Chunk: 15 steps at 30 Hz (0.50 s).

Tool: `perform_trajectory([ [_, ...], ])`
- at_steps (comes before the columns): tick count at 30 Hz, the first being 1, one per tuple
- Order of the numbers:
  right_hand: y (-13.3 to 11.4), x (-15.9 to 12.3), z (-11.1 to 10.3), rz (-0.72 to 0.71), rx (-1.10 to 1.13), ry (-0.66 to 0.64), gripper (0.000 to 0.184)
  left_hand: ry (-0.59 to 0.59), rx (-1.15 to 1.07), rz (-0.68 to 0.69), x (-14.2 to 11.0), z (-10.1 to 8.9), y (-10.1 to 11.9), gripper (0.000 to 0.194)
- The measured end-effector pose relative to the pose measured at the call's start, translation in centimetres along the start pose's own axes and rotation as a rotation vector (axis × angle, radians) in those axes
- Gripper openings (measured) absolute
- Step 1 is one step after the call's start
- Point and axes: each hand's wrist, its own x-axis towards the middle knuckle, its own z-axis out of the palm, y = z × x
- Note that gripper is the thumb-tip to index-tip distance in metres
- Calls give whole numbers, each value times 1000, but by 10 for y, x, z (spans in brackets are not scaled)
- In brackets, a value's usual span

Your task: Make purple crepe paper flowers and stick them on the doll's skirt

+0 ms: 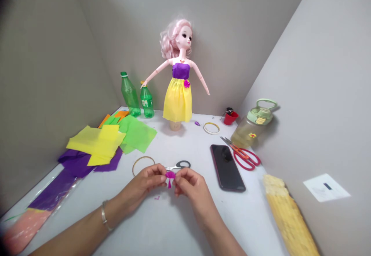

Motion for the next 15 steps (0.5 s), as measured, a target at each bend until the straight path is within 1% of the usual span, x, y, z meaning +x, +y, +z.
perform_trajectory([
  [4,2,2,1,15,33,-18,26,19,-36,7,1,-2,-2,15],
  [9,7,4,1,59,-8,-34,22,-7,-100,31,2,-3,-3,9],
  [15,10,4,0,18,-46,-23,19,-35,-139,26,1,-2,-1,7],
])
